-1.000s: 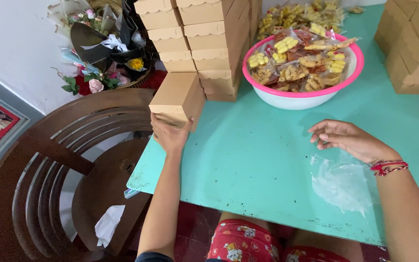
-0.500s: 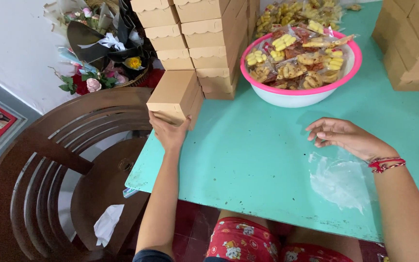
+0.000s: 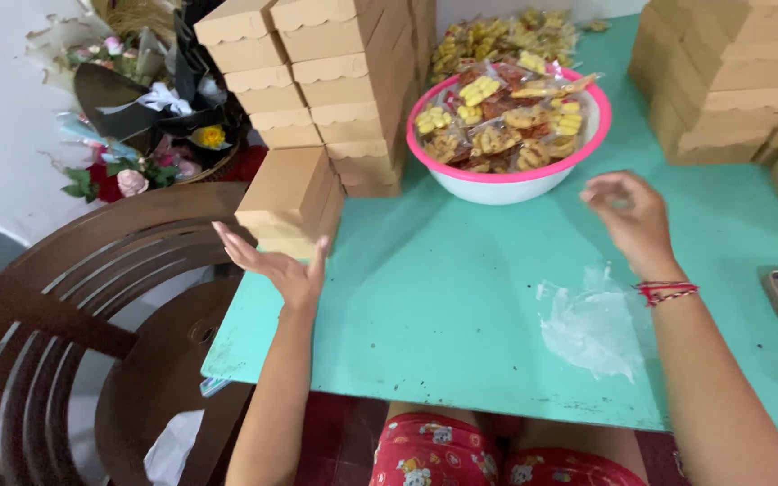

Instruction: Packing small individually wrapped snack packets into cardboard boxes and closing the lids.

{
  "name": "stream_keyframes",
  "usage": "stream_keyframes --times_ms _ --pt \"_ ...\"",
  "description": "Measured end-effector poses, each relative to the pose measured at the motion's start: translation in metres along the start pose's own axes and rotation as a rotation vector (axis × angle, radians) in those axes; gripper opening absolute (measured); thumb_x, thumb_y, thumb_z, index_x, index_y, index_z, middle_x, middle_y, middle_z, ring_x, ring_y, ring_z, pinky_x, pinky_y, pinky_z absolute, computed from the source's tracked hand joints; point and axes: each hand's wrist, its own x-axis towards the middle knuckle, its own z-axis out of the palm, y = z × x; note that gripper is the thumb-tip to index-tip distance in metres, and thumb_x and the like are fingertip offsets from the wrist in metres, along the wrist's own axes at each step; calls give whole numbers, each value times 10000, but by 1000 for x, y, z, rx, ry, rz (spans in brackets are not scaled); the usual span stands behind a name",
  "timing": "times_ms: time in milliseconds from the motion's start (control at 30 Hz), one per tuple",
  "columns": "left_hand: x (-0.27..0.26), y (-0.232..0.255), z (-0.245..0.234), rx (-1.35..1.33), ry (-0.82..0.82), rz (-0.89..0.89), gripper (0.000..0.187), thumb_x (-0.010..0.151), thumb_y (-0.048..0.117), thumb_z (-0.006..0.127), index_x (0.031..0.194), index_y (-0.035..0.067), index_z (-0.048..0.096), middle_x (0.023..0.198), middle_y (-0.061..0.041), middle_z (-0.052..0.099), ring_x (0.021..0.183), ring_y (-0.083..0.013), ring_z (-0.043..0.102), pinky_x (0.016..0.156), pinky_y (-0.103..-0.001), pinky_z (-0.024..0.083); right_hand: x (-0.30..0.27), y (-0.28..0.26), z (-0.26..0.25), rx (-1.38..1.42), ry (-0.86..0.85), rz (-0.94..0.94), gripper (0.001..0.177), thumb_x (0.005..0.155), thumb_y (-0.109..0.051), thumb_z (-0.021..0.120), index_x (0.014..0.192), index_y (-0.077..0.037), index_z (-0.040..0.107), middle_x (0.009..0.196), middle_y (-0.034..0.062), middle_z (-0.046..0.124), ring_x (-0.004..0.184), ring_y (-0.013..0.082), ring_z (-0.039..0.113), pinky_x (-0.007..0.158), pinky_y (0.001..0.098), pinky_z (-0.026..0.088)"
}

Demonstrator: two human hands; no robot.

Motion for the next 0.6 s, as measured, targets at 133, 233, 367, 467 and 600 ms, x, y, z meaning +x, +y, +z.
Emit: stream_keyframes --times_ms 133,233,367,467,600 --pt "-48 -3 29 -340 -230 483 881 1015 732 410 1690 274 77 1718 -195 103 1613 -423 64 1278 -672 -18 -4 -25 -25 -365 710 -593 131 967 147 573 1001 36 635 1012 160 638 959 342 588 932 438 451" --pt "-59 41 40 -381 -471 1002 726 1118 720 176 1701 322 4 1748 -156 -21 1622 -331 96 1214 -748 126 -5 -57 -39 -461 872 -747 201 895 175 550 1089 138 586 1077 260 575 1030 418 511 921 525 411" --pt "-36 100 46 -438 -559 1259 711 1149 719 218 1693 276 109 1732 -119 81 1606 -332 106 1264 -678 153 7 -39 -73 -550 1049 -585 284 879 146 579 1156 93 537 1146 277 505 1108 482 455 1006 604 306" --pt "-13 137 64 -238 -650 1253 666 1129 633 214 1662 234 197 1701 -92 239 1573 -300 199 1242 -606 282 34 2 -123 -647 916 -302 178 922 19 623 1095 -1 585 1114 171 611 1002 363 609 836 505 484" --pt "-35 145 103 -119 -716 892 758 1075 686 402 1662 239 228 1715 -139 190 1593 -340 227 1232 -642 270 44 -36 -152 -1462 -13 210 103 738 -210 617 791 -123 600 781 148 595 781 370 508 682 445 325"
